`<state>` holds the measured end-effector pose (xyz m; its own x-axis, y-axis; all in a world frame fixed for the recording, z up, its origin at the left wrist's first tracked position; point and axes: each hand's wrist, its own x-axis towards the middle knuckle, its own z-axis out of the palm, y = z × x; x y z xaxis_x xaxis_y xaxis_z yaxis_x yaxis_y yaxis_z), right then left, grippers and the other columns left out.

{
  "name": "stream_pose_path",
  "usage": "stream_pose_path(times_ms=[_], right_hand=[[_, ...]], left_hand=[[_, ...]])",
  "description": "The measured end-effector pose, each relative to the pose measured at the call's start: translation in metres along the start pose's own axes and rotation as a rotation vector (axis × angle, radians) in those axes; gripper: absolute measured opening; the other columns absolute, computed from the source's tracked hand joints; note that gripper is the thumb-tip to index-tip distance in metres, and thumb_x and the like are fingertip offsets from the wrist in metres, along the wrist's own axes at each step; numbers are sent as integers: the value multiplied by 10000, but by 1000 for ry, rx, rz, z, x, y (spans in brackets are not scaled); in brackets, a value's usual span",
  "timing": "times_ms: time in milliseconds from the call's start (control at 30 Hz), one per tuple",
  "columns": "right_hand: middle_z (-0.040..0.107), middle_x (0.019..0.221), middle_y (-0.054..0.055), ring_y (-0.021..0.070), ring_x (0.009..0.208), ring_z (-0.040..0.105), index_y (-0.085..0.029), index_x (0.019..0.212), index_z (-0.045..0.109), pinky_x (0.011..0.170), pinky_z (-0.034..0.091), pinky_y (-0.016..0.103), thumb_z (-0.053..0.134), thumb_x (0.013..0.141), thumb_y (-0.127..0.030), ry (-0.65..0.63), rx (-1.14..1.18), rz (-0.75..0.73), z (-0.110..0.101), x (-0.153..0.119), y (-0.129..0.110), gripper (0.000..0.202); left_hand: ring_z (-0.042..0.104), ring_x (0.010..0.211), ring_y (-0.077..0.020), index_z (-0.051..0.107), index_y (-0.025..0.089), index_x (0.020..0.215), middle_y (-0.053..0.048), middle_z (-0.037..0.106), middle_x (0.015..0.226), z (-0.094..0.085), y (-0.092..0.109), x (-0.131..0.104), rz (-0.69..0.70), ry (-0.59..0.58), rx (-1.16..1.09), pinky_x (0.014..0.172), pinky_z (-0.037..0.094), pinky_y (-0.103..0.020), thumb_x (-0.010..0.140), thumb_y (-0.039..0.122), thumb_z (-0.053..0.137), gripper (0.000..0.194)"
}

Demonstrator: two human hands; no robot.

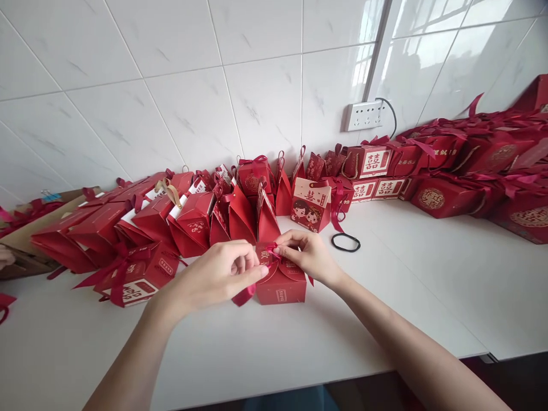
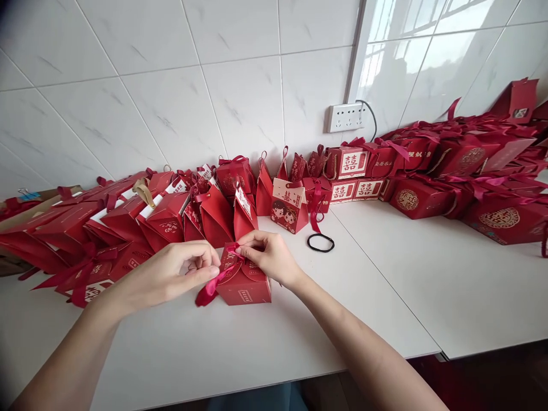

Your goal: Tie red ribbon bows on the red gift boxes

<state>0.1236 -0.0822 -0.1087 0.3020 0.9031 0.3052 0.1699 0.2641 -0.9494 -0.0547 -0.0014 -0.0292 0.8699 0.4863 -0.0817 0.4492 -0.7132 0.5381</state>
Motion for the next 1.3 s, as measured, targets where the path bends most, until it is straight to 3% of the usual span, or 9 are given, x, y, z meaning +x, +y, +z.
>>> stream_pose_path(times_ms=[67,133,200,367,567,733,967,1167,1300], right_hand=[[710,775,29,143,707,646,-154,766,653,672,504,267,681,733,-296,4,24,12,0,0,0,148],[718,784,32,138,705,647,-151,773,654,679,503,262,675,733,-275,0,39,14,0,-1,0,131],[720,788,33,135,707,645,-149,776,654,684,501,259,666,739,-263,-4,47,12,0,-1,0,120],[720,799,32,138,713,644,-151,789,654,688,496,261,659,753,-251,-19,34,1,1,-2,2,106],[715,792,29,126,698,641,-148,782,657,656,491,238,650,754,-224,-2,39,-4,0,-1,1,81],[703,749,19,121,669,637,-151,751,652,636,492,229,629,767,-203,26,5,-22,4,0,2,59],[721,783,6,142,742,655,-173,763,711,706,487,233,599,796,-204,-51,-111,-102,4,-3,2,121],[727,797,6,145,723,650,-169,788,736,655,475,225,584,803,-209,-93,-83,-90,3,-4,4,157],[721,802,8,139,731,643,-168,790,728,667,472,225,586,811,-221,-102,-73,-79,3,-3,4,154]], left_hand=[[570,617,-154,556,214,773,6,618,729,6,-2,2,-129,-13,-4,523,396,-242,809,572,521,362],[600,672,-167,556,235,878,9,628,806,13,-4,4,-173,34,13,536,399,-240,781,594,551,372],[607,697,-170,547,242,908,7,612,849,19,-7,6,-172,66,46,547,397,-240,774,578,569,362],[558,614,-131,489,216,751,10,552,851,27,-7,4,-127,40,127,553,378,-242,866,487,455,296],[485,531,-135,438,240,771,54,542,633,24,-3,3,-176,91,126,500,329,-229,905,450,390,254],[496,545,-112,530,238,765,49,596,755,13,0,0,-58,117,189,535,365,-226,884,387,472,199],[514,641,-112,600,212,808,6,536,872,10,6,17,333,270,365,607,377,-251,908,258,462,176],[571,709,-112,643,227,763,28,594,802,8,-6,37,294,188,-1,653,445,-213,849,280,569,125],[613,732,-127,673,257,821,40,663,798,2,-8,34,241,159,-71,670,475,-206,825,284,590,87]])
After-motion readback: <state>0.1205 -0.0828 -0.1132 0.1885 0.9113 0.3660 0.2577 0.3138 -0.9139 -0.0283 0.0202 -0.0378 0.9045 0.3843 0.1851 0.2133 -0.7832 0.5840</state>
